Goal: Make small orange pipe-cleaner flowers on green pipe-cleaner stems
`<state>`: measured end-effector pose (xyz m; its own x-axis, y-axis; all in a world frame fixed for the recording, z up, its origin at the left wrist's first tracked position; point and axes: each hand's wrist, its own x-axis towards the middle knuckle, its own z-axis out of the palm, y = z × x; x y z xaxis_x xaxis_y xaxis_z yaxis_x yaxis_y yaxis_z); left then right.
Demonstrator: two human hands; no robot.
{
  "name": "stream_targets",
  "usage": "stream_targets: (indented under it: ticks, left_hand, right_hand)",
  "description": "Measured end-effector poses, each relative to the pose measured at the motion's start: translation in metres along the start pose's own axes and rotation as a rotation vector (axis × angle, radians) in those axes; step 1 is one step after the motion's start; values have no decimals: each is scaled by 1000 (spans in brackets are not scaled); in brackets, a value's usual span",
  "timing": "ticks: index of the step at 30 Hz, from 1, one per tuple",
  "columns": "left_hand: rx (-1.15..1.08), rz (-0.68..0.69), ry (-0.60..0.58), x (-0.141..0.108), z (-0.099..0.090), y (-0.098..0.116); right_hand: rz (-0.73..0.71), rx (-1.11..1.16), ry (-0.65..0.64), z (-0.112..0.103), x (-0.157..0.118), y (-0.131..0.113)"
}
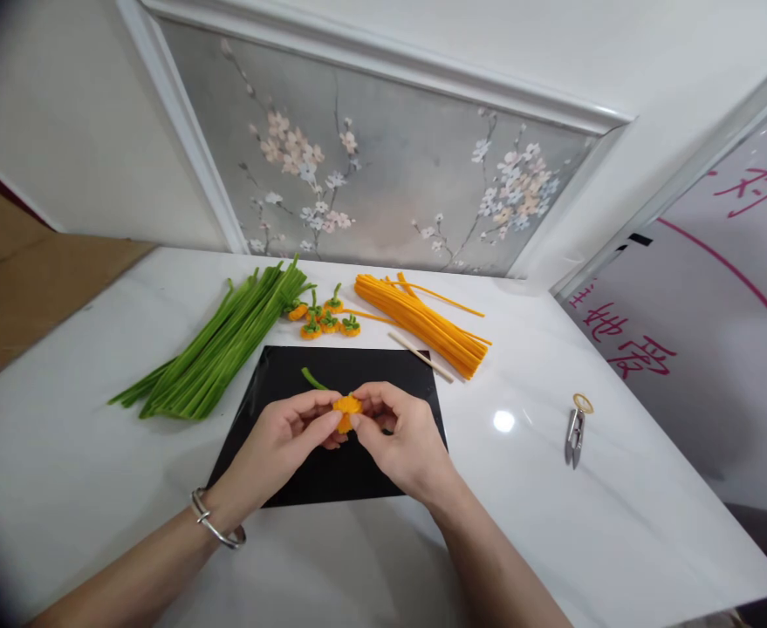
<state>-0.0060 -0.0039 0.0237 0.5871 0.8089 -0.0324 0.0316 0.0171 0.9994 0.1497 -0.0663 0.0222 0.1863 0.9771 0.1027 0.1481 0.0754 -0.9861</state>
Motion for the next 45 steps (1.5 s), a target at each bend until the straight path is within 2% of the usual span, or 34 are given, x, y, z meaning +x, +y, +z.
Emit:
stream_targets:
  ticks: [6,10,18,21,25,28,31,35,38,41,45]
  left_hand:
    - [-187,-181,40,0,4,5]
    - [-248,-232,44,0,6,6]
    - [-105,-88,57,-1,8,0]
    - [-118,-41,98,-3,11,-1]
    - [-172,-55,135,-4,15,-1]
    - [-160,-62,82,-2,12,-2]
    - [-6,-3,30,0,5,-3]
    - [309,163,68,4,-5,-3]
    - [376,235,8,6,-7,-4]
    - [277,199,37,6,-3,-4]
    - [-20,12,117,4,5,-4]
  right_hand:
    - [76,128,-41,-2,3,-5]
    - [84,138,-44,-4,5,-7]
    - [33,42,11,-1,3,6]
    - [35,44,40,3,2,6]
    - [47,72,75,4,3,2]
    - [43,41,73,3,3,4]
    - [35,-53,60,1,3,7]
    - [30,-138,21,-1,2,8]
    - [19,-141,-5,1,0,5]
    - [4,-133,47,4,0,3]
    - [24,-43,116,6,1,2]
